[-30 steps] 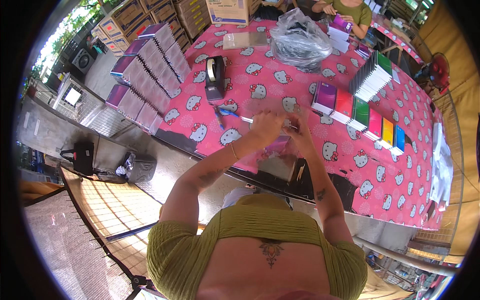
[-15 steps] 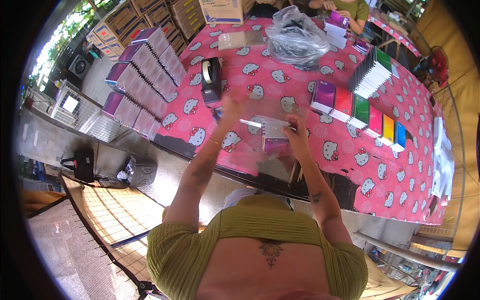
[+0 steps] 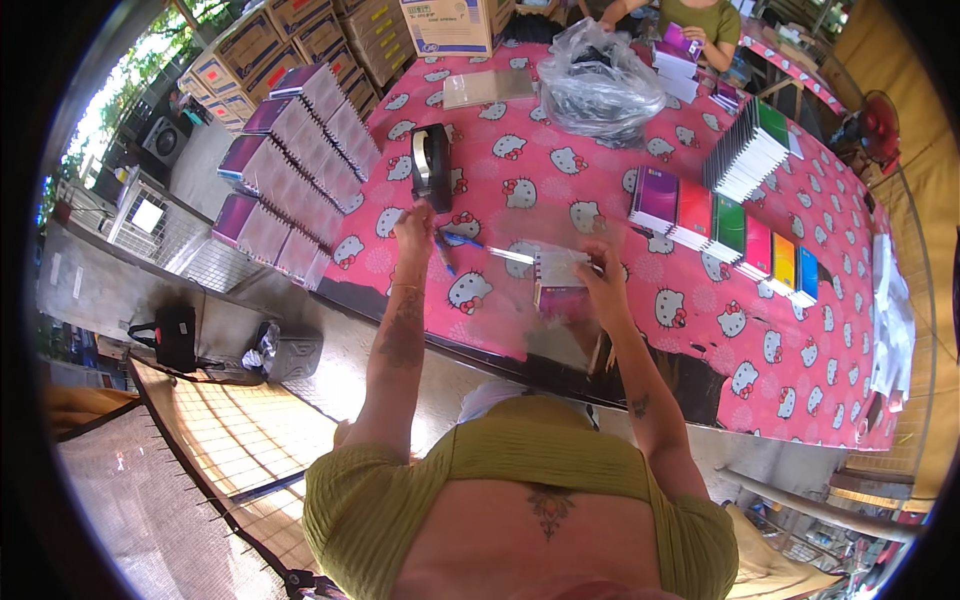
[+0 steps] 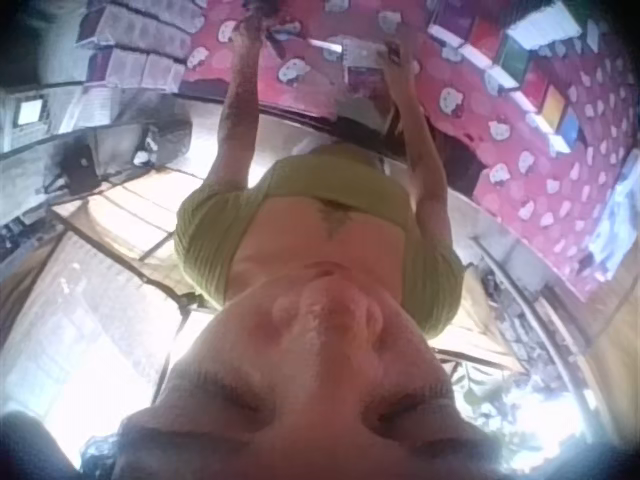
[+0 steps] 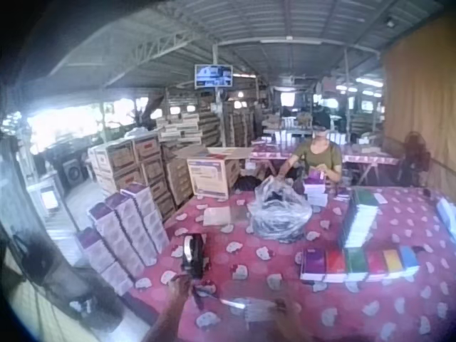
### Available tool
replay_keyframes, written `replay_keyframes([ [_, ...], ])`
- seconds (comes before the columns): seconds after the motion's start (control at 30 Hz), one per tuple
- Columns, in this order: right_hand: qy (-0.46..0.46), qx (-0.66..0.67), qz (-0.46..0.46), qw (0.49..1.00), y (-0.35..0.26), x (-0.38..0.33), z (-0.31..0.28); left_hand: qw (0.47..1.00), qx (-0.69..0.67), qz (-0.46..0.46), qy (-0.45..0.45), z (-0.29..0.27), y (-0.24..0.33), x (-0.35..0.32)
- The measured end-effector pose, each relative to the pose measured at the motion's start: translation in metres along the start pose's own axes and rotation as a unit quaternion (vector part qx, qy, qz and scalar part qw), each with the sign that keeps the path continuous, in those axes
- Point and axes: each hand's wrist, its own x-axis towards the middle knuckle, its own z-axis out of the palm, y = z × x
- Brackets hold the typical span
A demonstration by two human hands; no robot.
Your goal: The person places colorful notebooks into plastic bags, seals them using a tape dispenser, and stacks the completed packages on a table.
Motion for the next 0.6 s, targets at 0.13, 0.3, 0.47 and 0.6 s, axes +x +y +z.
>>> replay_keyframes([
  [0.13,-0.013,0.036,0.018,0.999,-0.005,0.000,0.006,0.781,0.600,0.150,0.086,-0.009,0.035,0.005],
  [0.3,0.011,0.045,0.009,0.999,0.005,-0.003,0.008,0.698,0.538,0.325,-0.344,0.070,0.113,-0.066],
  [0.47,0.013,0.026,-0.001,1.000,-0.002,-0.004,-0.001,0.459,0.492,0.312,-0.670,0.191,0.124,-0.144],
  [0.6,-0.019,0.081,0.028,0.996,-0.013,-0.004,-0.001,0.435,0.508,0.058,-0.741,0.204,0.065,-0.094],
])
